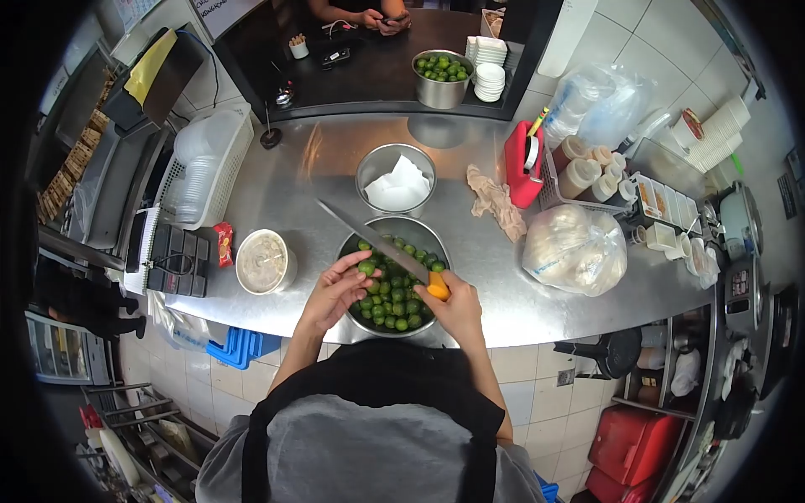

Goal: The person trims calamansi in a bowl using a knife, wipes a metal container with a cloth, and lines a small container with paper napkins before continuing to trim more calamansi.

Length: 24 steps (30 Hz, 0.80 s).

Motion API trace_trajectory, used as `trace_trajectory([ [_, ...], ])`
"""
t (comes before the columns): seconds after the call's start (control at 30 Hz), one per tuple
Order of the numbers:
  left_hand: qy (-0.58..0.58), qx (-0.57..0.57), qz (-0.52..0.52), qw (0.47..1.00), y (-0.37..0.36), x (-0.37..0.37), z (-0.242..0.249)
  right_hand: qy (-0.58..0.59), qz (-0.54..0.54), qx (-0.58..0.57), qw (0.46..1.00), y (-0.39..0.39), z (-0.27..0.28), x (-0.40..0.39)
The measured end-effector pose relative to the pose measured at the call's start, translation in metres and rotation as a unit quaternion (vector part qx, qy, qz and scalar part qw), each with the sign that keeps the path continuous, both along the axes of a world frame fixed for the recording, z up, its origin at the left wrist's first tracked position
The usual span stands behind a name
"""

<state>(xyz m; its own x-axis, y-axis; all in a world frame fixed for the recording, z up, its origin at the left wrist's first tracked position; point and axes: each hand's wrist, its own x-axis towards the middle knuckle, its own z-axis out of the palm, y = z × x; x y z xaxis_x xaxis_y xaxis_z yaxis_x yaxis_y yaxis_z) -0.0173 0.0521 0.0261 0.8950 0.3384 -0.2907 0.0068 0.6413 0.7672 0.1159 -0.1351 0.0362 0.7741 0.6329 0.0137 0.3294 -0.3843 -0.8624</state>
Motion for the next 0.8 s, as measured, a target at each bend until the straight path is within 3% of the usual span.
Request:
trace_trajectory([
  [0.1, -0.024, -0.153, 0.007, 0.988, -0.005, 0.004, 0.001, 0.012, 0.013, -0.006, 1.0, 0.005, -0.005, 0.001],
  [0.2, -0.016, -0.205, 0.041, 0.978, -0.014, 0.007, -0.011, 0.007, 0.025, -0.014, 1.0, 0.005, -0.006, 0.005],
  [0.4, -0.083, -0.221, 0.055, 0.97, -0.034, 0.006, -0.008, -0.009, 0.053, 0.006, 0.999, 0.002, -0.011, 0.02],
  [0.57, -0.039, -0.211, 0.135, 0.967, -0.048, 0.003, -0.03, -0.068, 0.085, -0.02, 0.994, -0.001, -0.006, 0.024],
  [0.7, 0.016, -0.186, 0.179, 0.966, -0.053, 0.003, -0.015, -0.022, 0.088, 0.003, 0.996, 0.003, -0.019, 0.026],
  [0.8, -0.047, -0.214, 0.139, 0.966, -0.048, -0.003, -0.028, -0.088, 0.094, 0.01, 0.992, 0.007, -0.008, 0.028],
])
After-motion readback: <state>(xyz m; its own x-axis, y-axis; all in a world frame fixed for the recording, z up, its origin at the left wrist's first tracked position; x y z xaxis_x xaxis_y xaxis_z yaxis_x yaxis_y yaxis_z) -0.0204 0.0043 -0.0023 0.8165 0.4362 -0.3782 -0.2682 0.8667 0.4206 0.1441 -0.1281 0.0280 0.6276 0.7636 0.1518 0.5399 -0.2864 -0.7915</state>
